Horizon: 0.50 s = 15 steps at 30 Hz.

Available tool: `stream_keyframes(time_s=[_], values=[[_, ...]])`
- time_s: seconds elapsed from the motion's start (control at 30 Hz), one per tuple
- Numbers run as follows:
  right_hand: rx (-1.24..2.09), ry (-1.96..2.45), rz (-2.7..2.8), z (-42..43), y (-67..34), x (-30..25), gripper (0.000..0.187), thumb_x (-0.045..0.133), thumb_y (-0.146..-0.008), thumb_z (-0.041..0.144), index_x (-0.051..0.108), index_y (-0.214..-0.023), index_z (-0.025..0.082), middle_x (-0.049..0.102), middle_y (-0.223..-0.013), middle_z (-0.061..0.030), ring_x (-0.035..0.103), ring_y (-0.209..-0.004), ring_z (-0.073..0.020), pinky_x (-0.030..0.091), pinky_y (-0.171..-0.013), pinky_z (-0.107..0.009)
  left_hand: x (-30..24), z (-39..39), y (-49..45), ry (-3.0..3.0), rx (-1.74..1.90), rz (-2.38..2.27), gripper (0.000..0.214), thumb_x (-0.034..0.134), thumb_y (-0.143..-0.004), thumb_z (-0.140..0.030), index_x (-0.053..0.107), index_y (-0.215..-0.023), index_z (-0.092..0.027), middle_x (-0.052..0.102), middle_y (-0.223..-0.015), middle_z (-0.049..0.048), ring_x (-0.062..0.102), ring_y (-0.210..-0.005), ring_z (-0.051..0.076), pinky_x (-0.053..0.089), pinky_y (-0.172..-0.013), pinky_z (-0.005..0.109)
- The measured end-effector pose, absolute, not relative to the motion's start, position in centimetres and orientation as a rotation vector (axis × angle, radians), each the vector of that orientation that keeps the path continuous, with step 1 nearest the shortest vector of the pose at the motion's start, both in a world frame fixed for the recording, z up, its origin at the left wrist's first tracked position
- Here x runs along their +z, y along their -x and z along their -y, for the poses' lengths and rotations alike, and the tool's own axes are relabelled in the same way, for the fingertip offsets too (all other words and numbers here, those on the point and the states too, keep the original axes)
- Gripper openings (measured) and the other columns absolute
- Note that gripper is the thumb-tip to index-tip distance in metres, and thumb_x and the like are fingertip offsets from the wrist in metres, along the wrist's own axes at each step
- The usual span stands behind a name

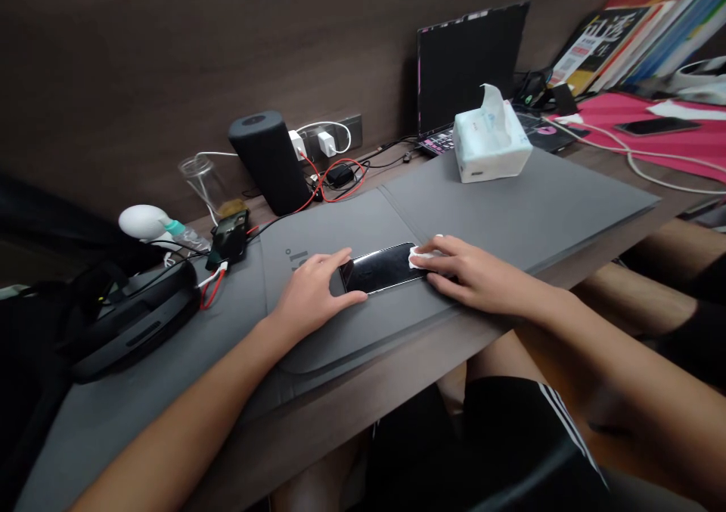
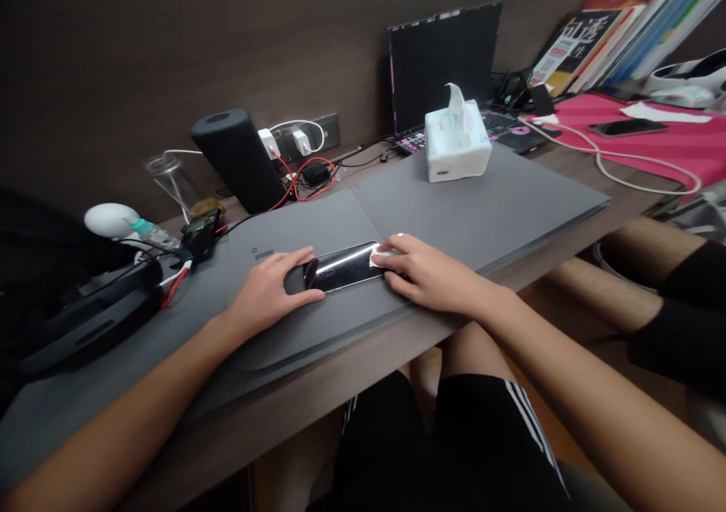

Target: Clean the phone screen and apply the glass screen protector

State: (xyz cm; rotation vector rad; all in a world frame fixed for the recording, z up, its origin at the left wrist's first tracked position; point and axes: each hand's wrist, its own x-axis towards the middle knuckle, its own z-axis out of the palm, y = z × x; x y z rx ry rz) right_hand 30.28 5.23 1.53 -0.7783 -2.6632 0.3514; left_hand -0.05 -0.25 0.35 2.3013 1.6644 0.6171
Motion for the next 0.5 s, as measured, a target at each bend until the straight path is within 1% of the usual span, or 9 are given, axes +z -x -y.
stream_keyframes(time_s=[0.1, 0.3, 0.5], values=[[0.404, 0.770, 2.648, -5.0, -30.4, 1.7, 0.035, 0.046, -0.101, 0.030, 0.066, -0.128, 0.023, 0.061, -0.123, -0.0141, 0.058, -0.109, -0.0273, 0.050, -0.091, -0.045, 0.2, 0.2, 0.1, -2.306, 0.624, -1.670, 0.066, 0.077, -0.080, -0.050, 0.053, -0.138, -0.027, 0.067, -0.130, 0.0073, 0.059, -0.122, 0.028, 0.048, -0.103, 0.047], [0.383, 0.722, 2.702, -5.6, -29.8, 1.7, 0.035, 0.040, -0.103, 0.028, 0.070, -0.122, 0.025, 0.064, -0.116, -0.0120, 0.056, -0.100, -0.0244, 0.049, -0.083, -0.040, 0.3, 0.2, 0.1, -2.280, 0.605, -1.676, 0.069, 0.077, -0.080, -0.051, 0.053, -0.138, -0.024, 0.066, -0.130, 0.0081, 0.059, -0.122, 0.027, 0.048, -0.103, 0.045], [0.443, 0.575, 2.712, -6.1, -29.2, 1.4, 0.037, 0.041, -0.103, 0.025, 0.068, -0.128, 0.028, 0.064, -0.119, -0.0111, 0.056, -0.100, -0.0232, 0.048, -0.085, -0.040, 0.5, 0.2, 0.0, -2.284, 0.612, -1.668, 0.065, 0.077, -0.081, -0.049, 0.054, -0.137, -0.026, 0.067, -0.130, 0.0068, 0.059, -0.122, 0.028, 0.047, -0.104, 0.045]])
